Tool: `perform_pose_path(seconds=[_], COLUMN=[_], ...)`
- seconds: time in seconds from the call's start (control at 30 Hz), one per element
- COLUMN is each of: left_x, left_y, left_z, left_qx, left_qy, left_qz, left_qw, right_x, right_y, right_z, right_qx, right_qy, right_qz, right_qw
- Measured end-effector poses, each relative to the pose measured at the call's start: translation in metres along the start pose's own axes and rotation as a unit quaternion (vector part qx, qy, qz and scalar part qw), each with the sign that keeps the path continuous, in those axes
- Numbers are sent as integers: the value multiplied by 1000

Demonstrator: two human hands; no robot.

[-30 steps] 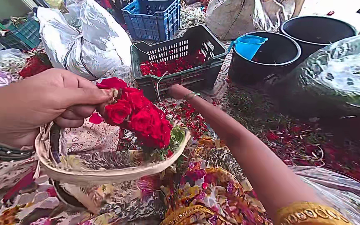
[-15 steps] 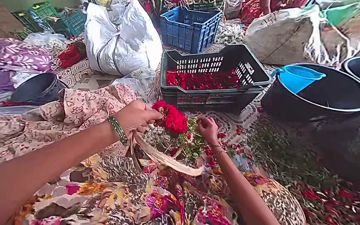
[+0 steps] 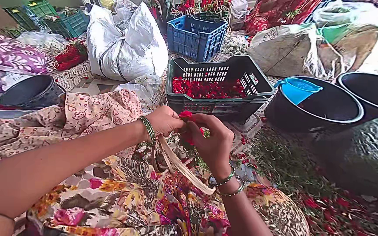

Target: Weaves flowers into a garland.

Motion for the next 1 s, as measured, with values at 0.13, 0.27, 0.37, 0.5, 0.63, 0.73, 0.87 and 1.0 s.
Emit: perform_pose_path(seconds=[0.13,0.27,0.37,0.5,0.63,0.73,0.87,1.0], left_x=[-2,-9,-15,-18,-17,-9,-3,-43], left_y=[1,6,16,17,16,38,77,104], left_z=[-5,-3,1,-4,-2,6,44,78], left_qx=[1,-18,-23,-37,-21,52,162,217], left_qy=[25,14,2,73,196,262,341,443], left_qz=[-72,-45,-45,-165,-438,-636,-771,-746], left_qw=[997,999,999,983,877,724,513,447], right_x=[4,15,12,28,63,49,-19,-33], right_y=[-4,10,40,14,-78,-106,-80,-17], right_z=[14,54,69,71,37,-22,-113,-131], right_qx=[-61,-81,17,-12,122,257,543,604], right_qy=[-28,-25,71,50,1,-168,-144,-226], right_qz=[53,201,239,52,57,166,208,220], right_qw=[996,976,968,997,991,937,801,732])
Point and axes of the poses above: each hand's wrist, its own z-axis away from the middle knuckle, its own y-axis out of the palm, x = y × z, the point moved 3 cm from there along -z, towards the middle knuckle, and after that the axes turned 4 degrees about -z, right-handed, at the moved point
